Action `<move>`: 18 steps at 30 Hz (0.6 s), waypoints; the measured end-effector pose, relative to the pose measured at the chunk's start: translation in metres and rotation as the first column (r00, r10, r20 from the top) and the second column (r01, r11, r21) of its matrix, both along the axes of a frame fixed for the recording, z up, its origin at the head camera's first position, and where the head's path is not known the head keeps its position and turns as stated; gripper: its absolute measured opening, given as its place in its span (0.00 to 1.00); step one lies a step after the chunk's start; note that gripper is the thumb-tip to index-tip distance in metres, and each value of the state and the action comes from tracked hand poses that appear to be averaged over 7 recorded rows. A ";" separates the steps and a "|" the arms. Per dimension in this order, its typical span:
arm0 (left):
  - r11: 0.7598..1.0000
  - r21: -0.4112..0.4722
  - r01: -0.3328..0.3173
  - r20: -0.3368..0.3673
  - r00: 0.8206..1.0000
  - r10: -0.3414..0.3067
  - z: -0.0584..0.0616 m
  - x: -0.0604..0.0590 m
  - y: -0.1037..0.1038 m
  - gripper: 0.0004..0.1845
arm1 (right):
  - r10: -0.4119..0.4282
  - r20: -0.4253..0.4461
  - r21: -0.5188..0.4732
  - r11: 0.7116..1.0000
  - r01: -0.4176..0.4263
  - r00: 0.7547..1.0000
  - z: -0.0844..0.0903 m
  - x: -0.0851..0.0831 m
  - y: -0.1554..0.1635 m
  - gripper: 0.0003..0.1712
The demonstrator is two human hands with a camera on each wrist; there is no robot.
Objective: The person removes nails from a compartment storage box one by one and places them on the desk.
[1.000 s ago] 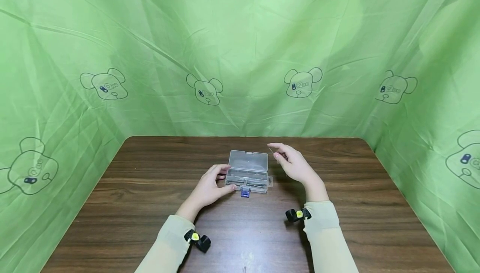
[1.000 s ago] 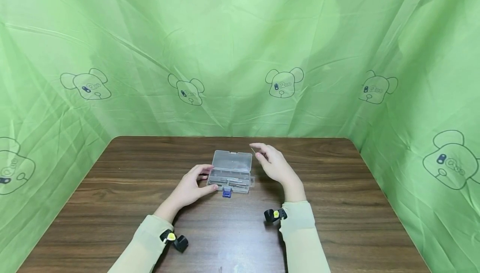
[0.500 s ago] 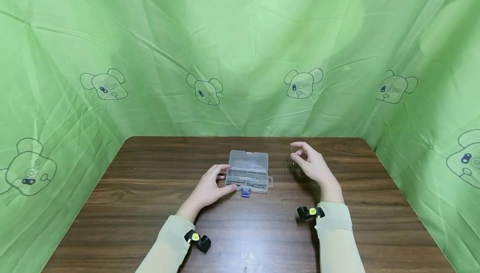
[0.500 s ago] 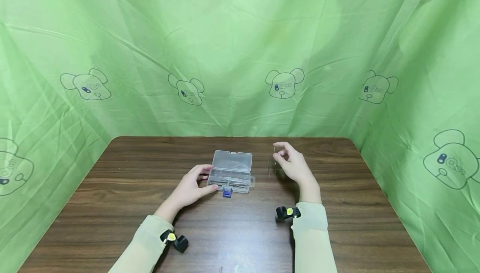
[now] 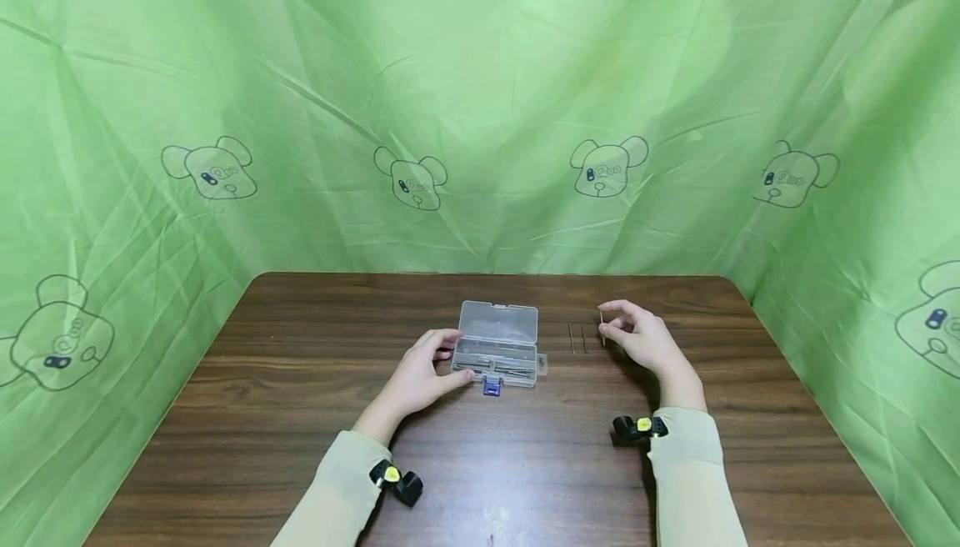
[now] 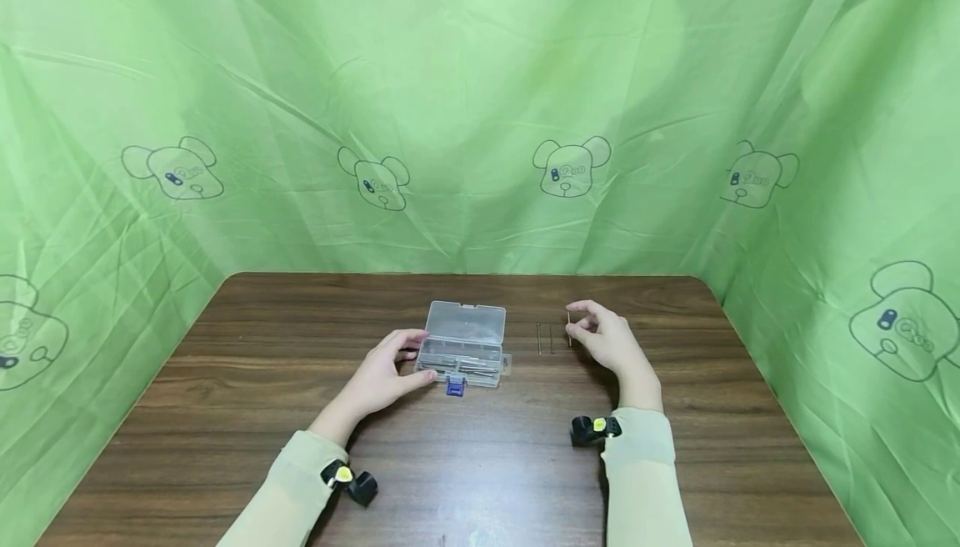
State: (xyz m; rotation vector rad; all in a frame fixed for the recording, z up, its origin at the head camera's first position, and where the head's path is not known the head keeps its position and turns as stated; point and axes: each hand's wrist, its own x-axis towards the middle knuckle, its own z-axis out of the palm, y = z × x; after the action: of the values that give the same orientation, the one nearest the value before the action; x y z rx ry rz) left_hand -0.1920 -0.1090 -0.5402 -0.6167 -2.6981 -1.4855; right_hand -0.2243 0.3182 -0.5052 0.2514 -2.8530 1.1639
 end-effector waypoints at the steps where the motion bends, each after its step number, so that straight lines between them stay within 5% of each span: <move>1: 1.000 0.001 0.001 -0.001 1.000 -0.001 0.000 0.000 0.000 0.38 | 0.000 0.008 0.007 1.000 0.000 1.000 -0.001 0.000 0.001 0.22; 18: 1.000 0.004 0.008 -0.028 1.000 -0.008 -0.005 -0.008 -0.002 0.38 | -0.002 0.020 0.009 1.000 0.002 1.000 -0.010 -0.006 -0.003 0.18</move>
State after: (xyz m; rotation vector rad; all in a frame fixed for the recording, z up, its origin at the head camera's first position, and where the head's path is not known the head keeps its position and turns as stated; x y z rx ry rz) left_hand -0.2001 -0.1114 -0.5448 -0.6438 -2.6747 -1.4725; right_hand -0.2299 0.3151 -0.5149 0.2394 -2.8754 1.1599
